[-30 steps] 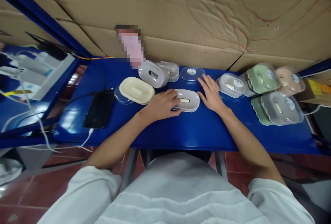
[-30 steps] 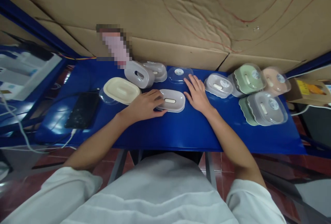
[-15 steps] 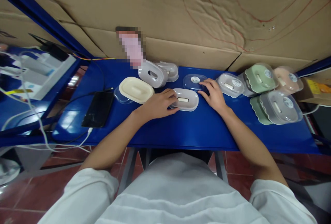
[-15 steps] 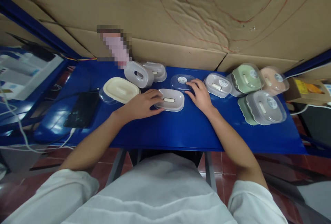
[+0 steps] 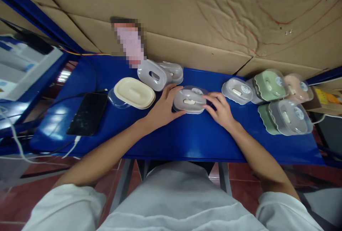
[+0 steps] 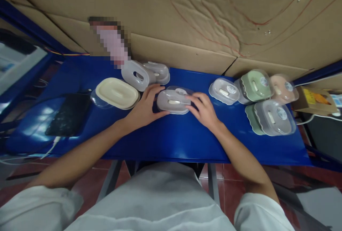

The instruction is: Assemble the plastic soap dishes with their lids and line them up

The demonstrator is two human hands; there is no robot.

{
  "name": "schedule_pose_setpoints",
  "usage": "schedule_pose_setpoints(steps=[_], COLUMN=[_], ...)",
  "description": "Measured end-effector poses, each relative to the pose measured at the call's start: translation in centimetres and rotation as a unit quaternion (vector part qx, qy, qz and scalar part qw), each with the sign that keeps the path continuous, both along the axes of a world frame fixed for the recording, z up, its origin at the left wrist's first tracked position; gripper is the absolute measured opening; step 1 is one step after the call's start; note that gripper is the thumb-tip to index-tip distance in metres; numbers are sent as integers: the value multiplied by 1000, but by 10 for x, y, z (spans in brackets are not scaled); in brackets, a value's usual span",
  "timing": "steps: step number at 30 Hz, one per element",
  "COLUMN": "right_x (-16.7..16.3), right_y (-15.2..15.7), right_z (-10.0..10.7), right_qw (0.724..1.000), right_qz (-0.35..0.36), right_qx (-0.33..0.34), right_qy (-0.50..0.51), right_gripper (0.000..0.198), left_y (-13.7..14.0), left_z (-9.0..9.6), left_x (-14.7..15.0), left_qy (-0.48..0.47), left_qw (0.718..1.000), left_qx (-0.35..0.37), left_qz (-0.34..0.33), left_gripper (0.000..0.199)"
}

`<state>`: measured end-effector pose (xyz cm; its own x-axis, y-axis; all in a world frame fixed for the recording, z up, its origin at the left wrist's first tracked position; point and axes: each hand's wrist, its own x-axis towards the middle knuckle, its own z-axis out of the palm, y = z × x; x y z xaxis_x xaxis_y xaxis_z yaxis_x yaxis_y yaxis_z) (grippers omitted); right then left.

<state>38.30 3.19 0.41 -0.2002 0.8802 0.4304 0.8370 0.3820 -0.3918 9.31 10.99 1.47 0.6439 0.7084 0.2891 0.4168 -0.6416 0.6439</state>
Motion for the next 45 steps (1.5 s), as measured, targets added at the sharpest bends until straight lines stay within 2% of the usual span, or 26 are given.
schedule_pose_setpoints(steps=[2,5,9,12,17,20,22,24,27,29,31,34,37,39,41,43,45], right_x=[-11,-22,-23,-20,-17,-16,-13,-8,3,10,14,18,20,20,18,10,-3], right_y=[-5,-8,-7,-5,-3,-2,-1,0,3,4,6,10,15,17,15,8,0], right_z=[0,1,3,5,6,6,7,7,7,6,5,0,-5,-6,-3,4,11], right_qw=[999,997,991,988,988,987,986,988,992,993,994,995,992,989,986,989,994], right_qz=[27,49,99,107,120,123,117,100,58,36,26,12,-29,-74,-101,-70,21], right_qx=[-17,-33,-61,-82,-61,-46,-39,-21,12,20,22,28,36,38,45,57,51], right_qy=[-27,-46,-60,-73,-81,-98,-109,-115,-116,-111,-104,-99,-114,-126,-128,-115,-97], right_gripper=[46,52,54,54,52,51,51,52,51,52,53,53,52,54,57,58,56], left_y=[1,2,3,3,3,0,-5,-10,-17,-18,-18,-20,-28,-35,-39,-36,-23], left_z=[-2,-3,-4,-6,-5,8,23,39,54,56,53,47,38,30,23,19,20], left_x=[0,-1,-3,-4,-3,-5,-7,-12,-17,-18,-16,-10,-4,-1,2,2,-2], left_qy=[-2,20,47,71,115,139,144,164,261,333,373,361,291,216,137,85,78], left_qw=[1000,1000,999,997,990,981,975,964,927,904,896,914,950,971,980,982,986], left_qx=[-9,6,28,44,83,134,167,181,167,150,137,120,101,94,84,80,102], left_qz=[-6,-9,4,1,7,10,37,107,214,222,197,142,53,-34,-117,-149,-105], left_gripper=[89,82,73,67,63,57,51,47,48,48,46,42,35,34,37,41,47])
